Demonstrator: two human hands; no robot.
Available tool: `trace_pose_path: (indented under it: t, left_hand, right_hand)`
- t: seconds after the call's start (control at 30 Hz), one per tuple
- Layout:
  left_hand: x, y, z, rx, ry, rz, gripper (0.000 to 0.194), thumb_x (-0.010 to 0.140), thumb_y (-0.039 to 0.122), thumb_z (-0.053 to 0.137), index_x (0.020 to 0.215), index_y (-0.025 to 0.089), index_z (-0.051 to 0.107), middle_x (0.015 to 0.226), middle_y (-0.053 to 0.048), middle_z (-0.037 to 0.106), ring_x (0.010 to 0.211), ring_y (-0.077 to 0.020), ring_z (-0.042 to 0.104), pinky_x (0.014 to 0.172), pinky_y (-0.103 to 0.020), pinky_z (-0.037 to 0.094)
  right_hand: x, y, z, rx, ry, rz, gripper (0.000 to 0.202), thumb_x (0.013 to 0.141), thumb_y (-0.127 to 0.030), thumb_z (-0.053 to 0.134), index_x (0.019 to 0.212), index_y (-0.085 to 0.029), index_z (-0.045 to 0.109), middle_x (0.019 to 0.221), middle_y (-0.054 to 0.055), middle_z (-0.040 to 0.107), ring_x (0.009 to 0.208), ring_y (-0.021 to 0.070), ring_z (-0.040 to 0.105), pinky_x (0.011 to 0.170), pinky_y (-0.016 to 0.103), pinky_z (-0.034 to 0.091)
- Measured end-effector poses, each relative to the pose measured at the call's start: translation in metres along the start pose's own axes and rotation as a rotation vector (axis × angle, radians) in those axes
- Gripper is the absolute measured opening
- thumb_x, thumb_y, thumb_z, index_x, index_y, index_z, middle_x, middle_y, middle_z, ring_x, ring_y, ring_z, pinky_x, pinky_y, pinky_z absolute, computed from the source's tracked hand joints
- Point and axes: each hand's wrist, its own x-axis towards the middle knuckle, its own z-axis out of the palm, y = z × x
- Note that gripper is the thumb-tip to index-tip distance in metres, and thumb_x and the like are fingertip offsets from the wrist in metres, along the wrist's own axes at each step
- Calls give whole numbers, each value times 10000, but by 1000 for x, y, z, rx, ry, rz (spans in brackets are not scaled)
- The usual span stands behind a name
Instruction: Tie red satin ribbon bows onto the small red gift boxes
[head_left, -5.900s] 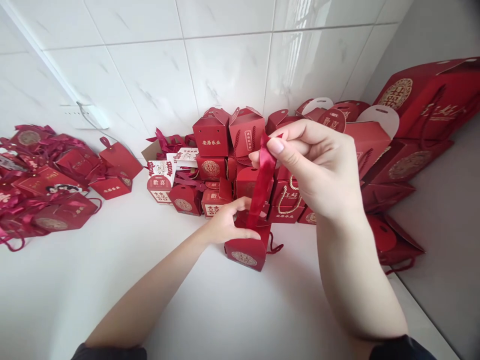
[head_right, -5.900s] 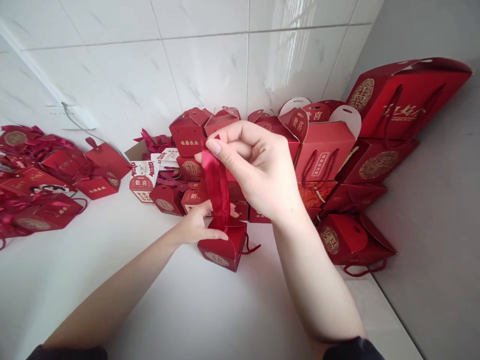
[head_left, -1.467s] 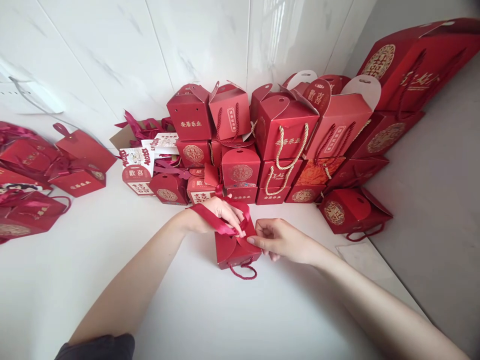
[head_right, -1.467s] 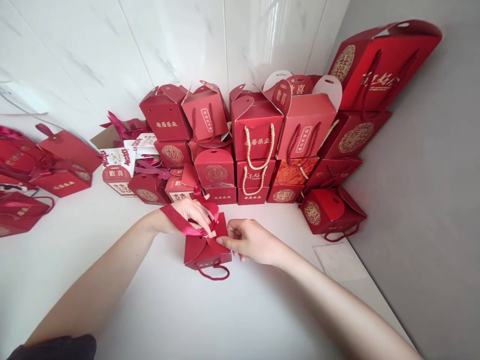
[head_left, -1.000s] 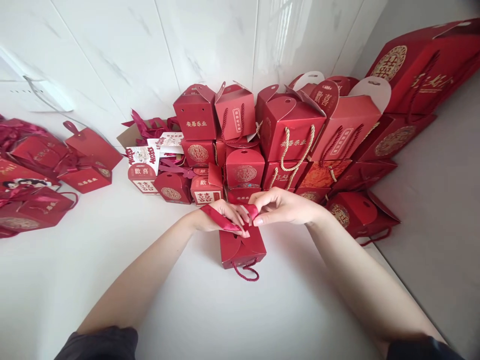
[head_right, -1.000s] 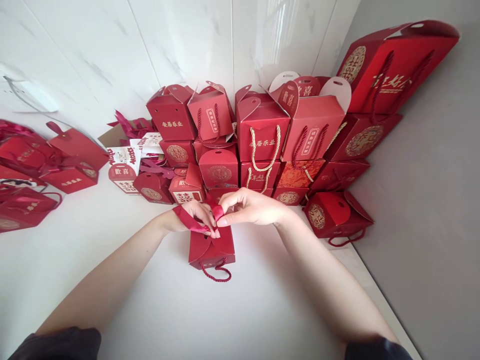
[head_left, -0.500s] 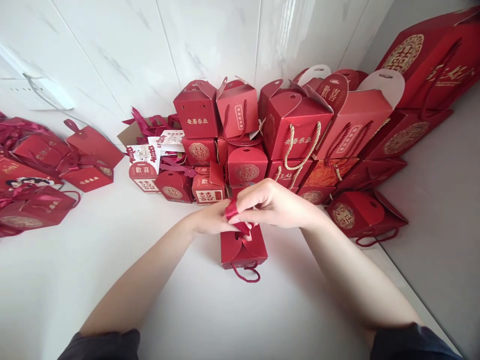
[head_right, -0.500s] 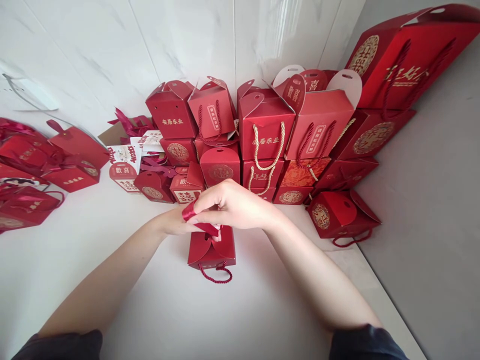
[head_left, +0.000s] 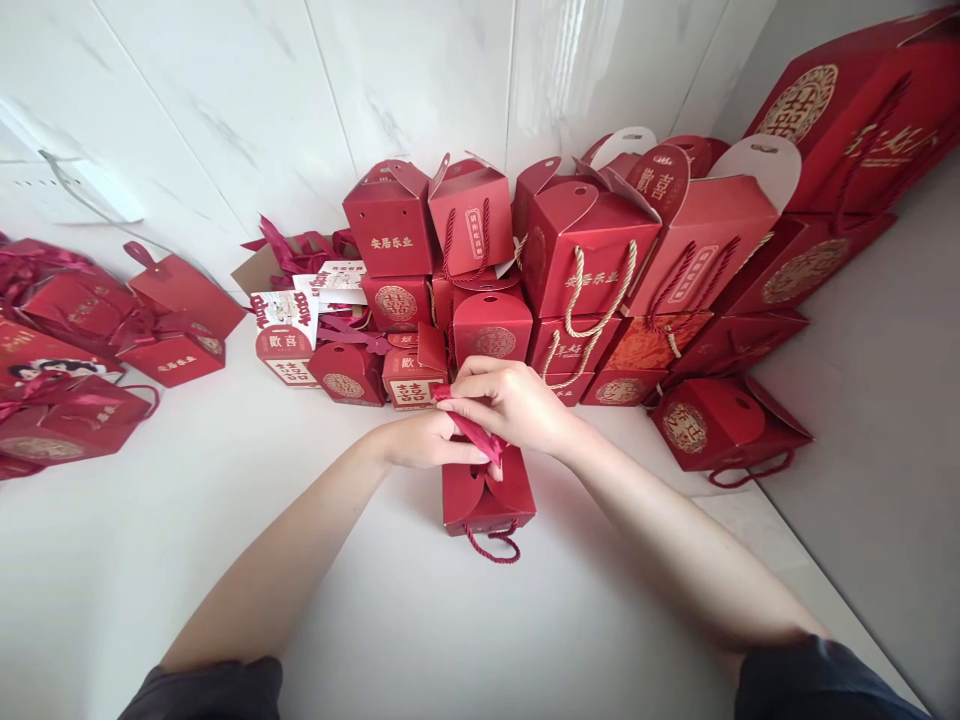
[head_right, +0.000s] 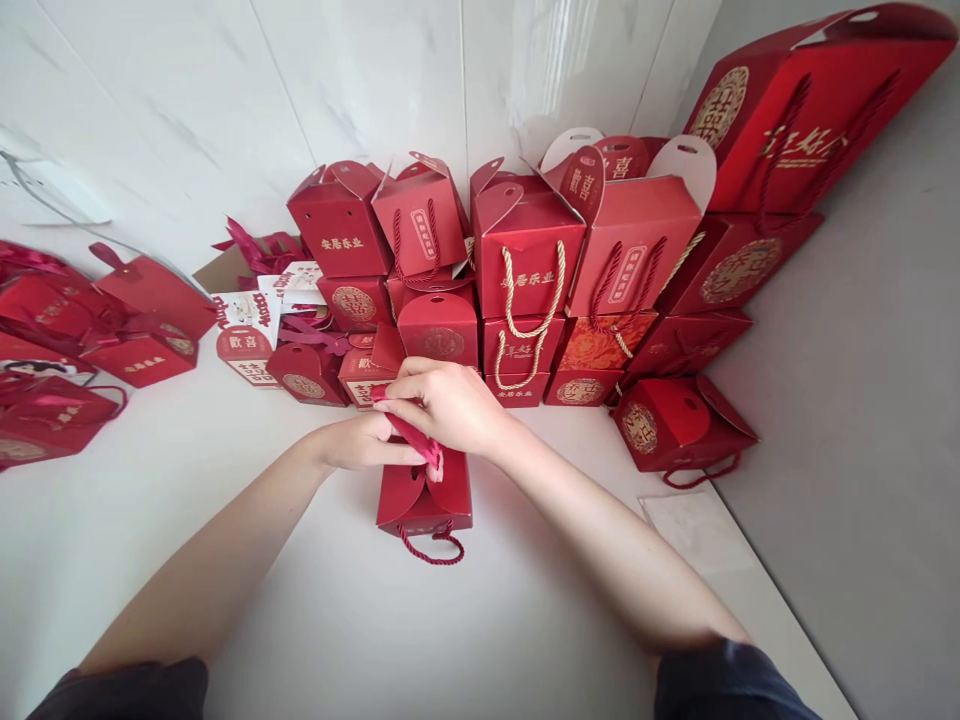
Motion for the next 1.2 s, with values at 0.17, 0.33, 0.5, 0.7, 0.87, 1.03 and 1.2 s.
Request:
trace_pose_path:
  t: [0.17, 0.33, 0.5, 0.7, 0.87, 1.03, 1.2]
  left_hand:
    - [1, 1, 1, -44, -22, 28, 200, 912, 255, 565, 938, 150, 734, 987, -73, 737, 1019, -201, 654, 960, -321, 495]
    - [3, 1, 4, -232, 0, -52, 338, 971, 317, 465, 922, 125, 738, 926, -91, 749, 933, -195, 679, 929, -324, 506]
    - [1, 3, 2, -179, -15, -6, 349, 977, 318, 453, 941, 131, 746, 977, -102, 743, 1000, -199, 647, 965, -320, 475]
    - [0, 10, -1, -91, -24, 21, 349, 981, 335, 441, 954, 160, 741, 1029, -99, 731, 1094, -212, 607, 1019, -345, 445]
    - [-4, 17, -4, -90, -57, 38, 341, 980, 316, 437, 935, 160, 737, 1054, -118, 716, 1098, -226, 608, 998, -360, 468]
    - [-10, 18, -7, -228, 28, 16, 226, 954, 272, 493, 1102, 172, 633, 1200, -119, 616, 1008, -206, 647, 972, -383, 479]
    - [-10, 21, -6, -160, 161, -67, 144, 939, 288, 526, 962, 159, 585, 1014, -62, 612, 986, -178, 590, 912, -319, 455]
  right_hand:
    - [-1, -1, 6, 53, 36, 24, 285, 957, -339, 531, 787, -193, 708, 864, 20, 615, 718, 117, 581, 652, 245, 414]
    - [-6, -3, -4, 215, -18, 92, 235, 972, -343, 493, 867, -188, 636, 845, 18, 625, 739, 127, 595, 701, 255, 444]
    - [-19, 12, -29, 490, -293, 288, 247, 1005, -404, 382, 959, -198, 511, 899, 4, 630, 511, 71, 489, 549, 228, 435]
    - [-25, 24, -38, 407, -444, 230, 259, 966, -415, 471, 957, -180, 579, 771, -10, 589, 587, 96, 473, 571, 221, 393]
    - [-28, 19, -45, 331, -348, 125, 203, 867, -363, 652, 824, -165, 649, 745, -11, 611, 669, 115, 515, 623, 229, 397]
    - [-39, -3, -65, 249, -275, -14, 147, 823, -262, 720, 735, -171, 646, 768, -11, 583, 675, 99, 524, 630, 217, 409]
    - [-45, -23, -64, 51, -410, -26, 83, 833, -155, 690, 780, -193, 638, 844, -18, 637, 737, 107, 575, 667, 228, 412]
